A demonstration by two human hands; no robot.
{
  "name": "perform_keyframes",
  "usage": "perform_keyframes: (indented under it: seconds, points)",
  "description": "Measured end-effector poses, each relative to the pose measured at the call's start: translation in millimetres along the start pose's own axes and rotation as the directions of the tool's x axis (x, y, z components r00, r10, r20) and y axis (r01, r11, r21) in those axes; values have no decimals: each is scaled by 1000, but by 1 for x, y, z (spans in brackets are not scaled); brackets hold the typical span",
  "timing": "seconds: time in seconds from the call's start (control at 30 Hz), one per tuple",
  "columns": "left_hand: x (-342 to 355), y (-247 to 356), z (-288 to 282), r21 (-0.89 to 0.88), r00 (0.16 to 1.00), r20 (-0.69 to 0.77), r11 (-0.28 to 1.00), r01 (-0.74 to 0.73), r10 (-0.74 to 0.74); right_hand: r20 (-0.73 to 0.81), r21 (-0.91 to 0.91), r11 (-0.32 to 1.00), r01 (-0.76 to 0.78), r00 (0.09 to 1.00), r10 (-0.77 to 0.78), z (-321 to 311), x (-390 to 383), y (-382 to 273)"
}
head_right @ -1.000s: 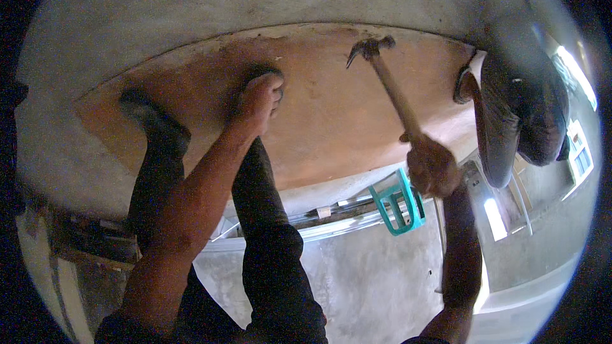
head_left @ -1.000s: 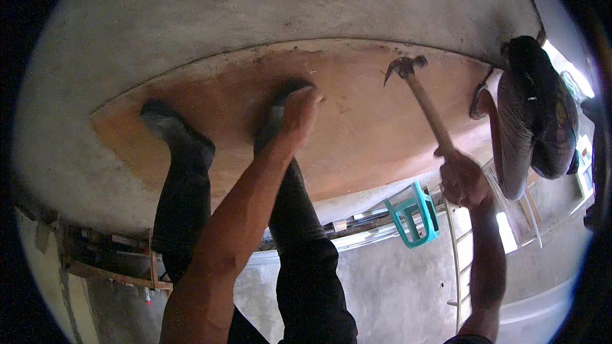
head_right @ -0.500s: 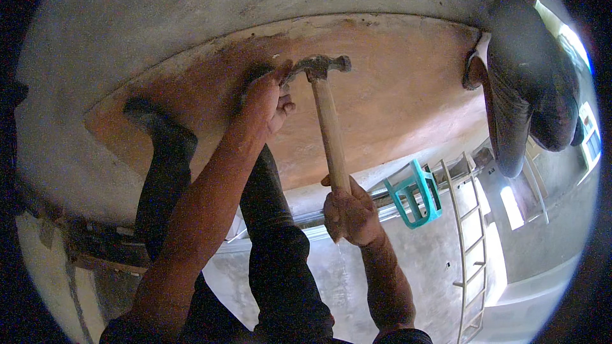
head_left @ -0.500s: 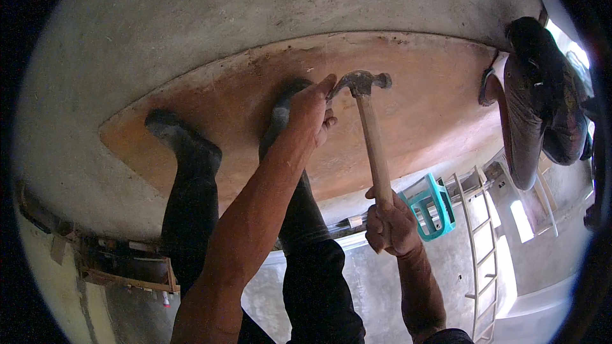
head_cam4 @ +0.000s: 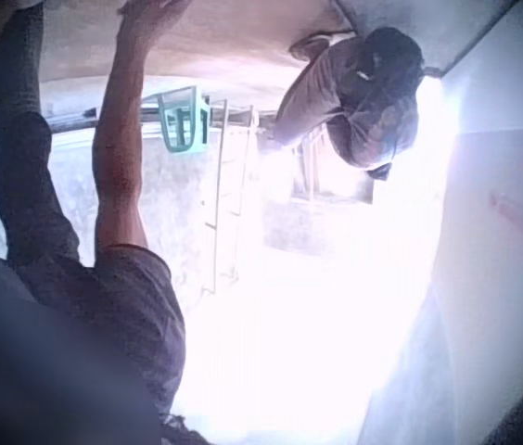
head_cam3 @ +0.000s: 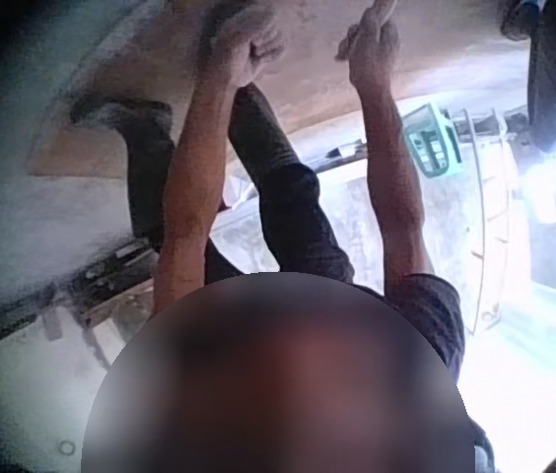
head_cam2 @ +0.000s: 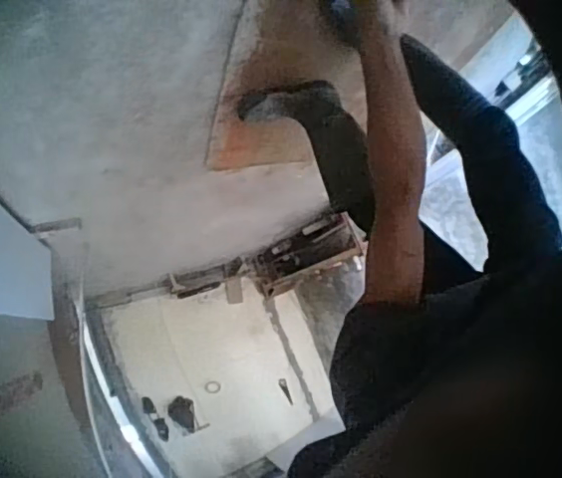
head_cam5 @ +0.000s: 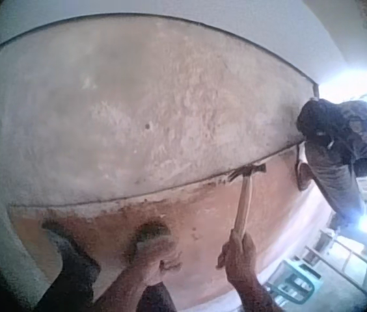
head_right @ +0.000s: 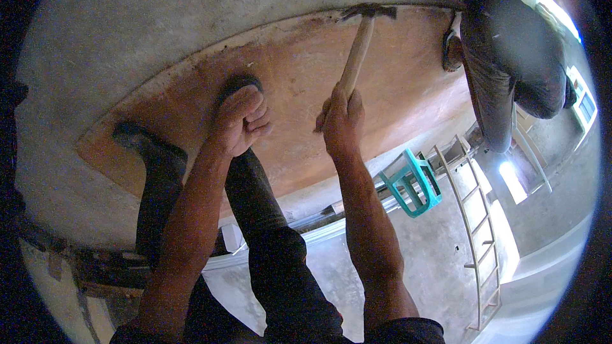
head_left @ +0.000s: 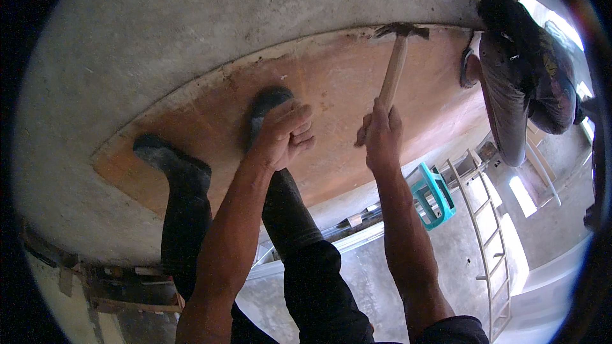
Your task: The person uses a metal ruler and pencil to measure and mark a large wooden board on the floor. They then use a hammer to tap along the marked line, likely to loosen or separate the board. Another person is present and also works on the board with a saw.
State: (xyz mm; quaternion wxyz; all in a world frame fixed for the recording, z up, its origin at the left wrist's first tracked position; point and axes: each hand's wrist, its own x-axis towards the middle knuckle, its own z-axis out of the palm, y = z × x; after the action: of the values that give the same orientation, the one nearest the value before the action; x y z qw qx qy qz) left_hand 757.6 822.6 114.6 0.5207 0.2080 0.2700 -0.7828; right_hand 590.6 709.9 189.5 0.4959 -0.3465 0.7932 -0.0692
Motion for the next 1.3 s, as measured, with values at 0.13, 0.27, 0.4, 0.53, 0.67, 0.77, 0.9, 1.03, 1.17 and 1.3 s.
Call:
perform_keyframes:
  seconds: [0.13, 0.27, 0.4, 0.53, 0.67, 0.77, 0.9, 1.03, 1.17, 1.3]
  points:
    - [-16, 10, -5, 8, 999, 45, 1000, 28, -28, -80, 36, 998, 59, 995, -55, 22, 38, 13]
    - [-22, 21, -6, 232, 999, 28, 972, 33, -41, -80, -62, 998, 10, 997, -15, 26, 41, 18]
    - [-20, 27, -5, 394, 998, 16, 918, 43, -54, -76, -101, 995, -2, 997, -6, 27, 38, 17]
    - [-16, 26, 0, 421, 997, -53, 904, 69, -51, -64, -114, 993, -9, 998, 2, 27, 38, 16]
    - [-10, 26, 1, 414, 990, -117, 902, 125, -84, -129, -293, 956, -31, 992, -8, 25, 34, 24]
    - [-8, 25, -4, 442, 980, -181, 884, 154, -80, -129, -282, 959, -12, 991, -25, 28, 30, 33]
    - [-11, 27, -15, 414, 976, -201, 895, 163, -85, -58, -77, 997, -21, 998, 16, 27, 26, 29]
    - [-18, 17, -23, 403, 960, -269, 897, 184, -76, -10, 104, 990, -92, 996, 93, 21, 25, 6]
    - [-13, -4, -23, 398, 921, -373, 878, 266, -110, -54, -42, 992, -119, 992, 117, 39, 16, 9]
    - [-3, -18, -15, 446, 892, -440, 836, 318, -105, -12, -118, 991, -63, 998, 62, 37, 8, 35]
